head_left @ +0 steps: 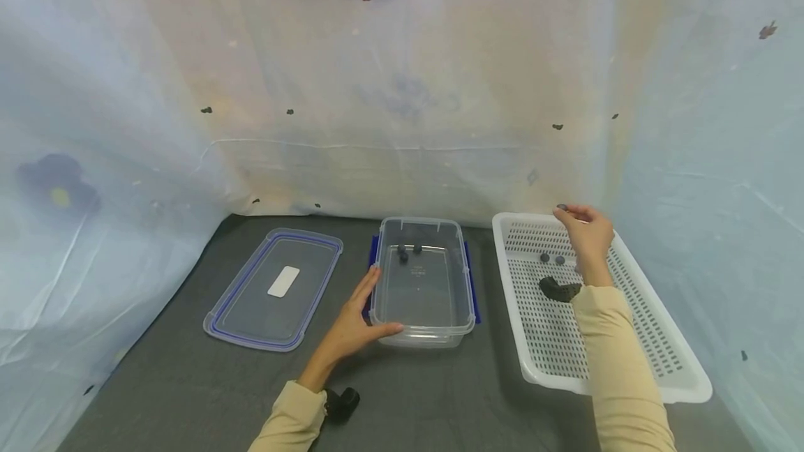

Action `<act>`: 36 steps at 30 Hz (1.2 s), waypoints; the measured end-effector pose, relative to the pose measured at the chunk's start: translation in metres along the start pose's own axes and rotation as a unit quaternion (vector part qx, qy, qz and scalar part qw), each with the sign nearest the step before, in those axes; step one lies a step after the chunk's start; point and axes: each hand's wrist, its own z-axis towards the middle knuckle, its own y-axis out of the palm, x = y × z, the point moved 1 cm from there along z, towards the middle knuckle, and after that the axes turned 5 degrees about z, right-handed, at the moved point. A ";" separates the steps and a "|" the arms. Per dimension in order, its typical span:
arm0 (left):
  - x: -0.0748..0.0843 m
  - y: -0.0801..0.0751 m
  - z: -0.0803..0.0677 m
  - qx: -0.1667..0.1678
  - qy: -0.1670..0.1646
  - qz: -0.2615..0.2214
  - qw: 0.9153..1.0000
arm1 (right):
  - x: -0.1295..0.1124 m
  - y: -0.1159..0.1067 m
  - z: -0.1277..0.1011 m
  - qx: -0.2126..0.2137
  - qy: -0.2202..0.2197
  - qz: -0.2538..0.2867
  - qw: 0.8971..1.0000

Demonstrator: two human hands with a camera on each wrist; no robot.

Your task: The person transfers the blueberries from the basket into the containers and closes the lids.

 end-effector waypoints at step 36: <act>0.015 0.017 0.012 0.015 0.009 0.078 0.997 | -0.080 0.111 -0.063 -0.198 -0.136 0.119 0.963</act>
